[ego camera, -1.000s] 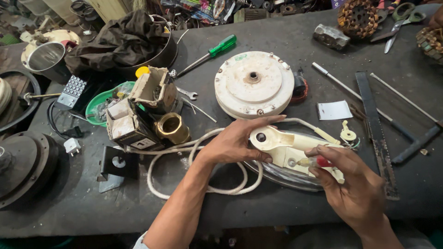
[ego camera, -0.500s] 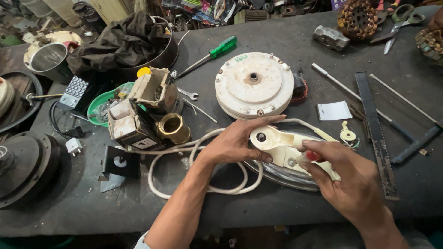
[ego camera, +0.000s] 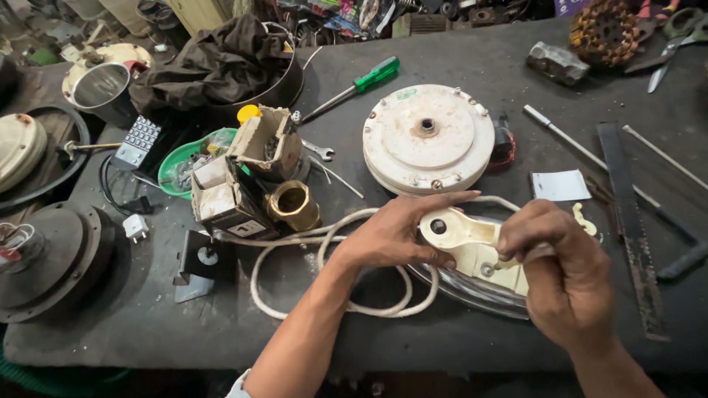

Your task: The person disassembles a white electric iron on a cluttered workbench, using a screwdriver to remove screws and separate the casing. They manipulate internal components and wires, then reassemble the iron by aligning the casing and securing it with screws.

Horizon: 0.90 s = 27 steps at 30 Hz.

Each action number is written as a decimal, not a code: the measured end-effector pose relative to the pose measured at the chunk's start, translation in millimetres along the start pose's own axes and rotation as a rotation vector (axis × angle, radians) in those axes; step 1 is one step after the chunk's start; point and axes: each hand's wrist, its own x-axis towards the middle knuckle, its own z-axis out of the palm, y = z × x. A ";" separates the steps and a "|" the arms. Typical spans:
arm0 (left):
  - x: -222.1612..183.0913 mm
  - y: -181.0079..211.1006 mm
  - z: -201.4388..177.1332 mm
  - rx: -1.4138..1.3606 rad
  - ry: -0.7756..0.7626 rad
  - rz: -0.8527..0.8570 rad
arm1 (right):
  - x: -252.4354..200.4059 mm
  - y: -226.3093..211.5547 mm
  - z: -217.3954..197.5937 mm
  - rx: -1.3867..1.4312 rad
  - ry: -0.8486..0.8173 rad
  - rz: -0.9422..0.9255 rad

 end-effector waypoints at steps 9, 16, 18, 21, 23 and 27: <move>-0.7 4.3 -0.2 -0.100 -0.010 -0.033 | 10.8 21.2 -25.1 0.655 -0.272 0.048; 0.3 -1.7 0.7 -0.036 -0.004 0.026 | 1.4 9.3 -16.7 0.350 -0.130 0.187; -0.9 -1.8 0.6 0.015 0.006 0.065 | 6.9 12.8 -15.4 0.584 -0.090 0.307; -1.5 -1.1 1.4 -0.155 -0.007 0.000 | 17.9 20.5 -16.7 0.602 -0.250 0.340; -0.5 0.0 -0.7 -0.082 -0.005 -0.024 | 21.1 19.9 -16.3 0.719 -0.333 0.333; -0.1 -1.5 -1.5 0.062 0.020 0.136 | 7.7 5.5 -7.3 0.301 -0.275 0.123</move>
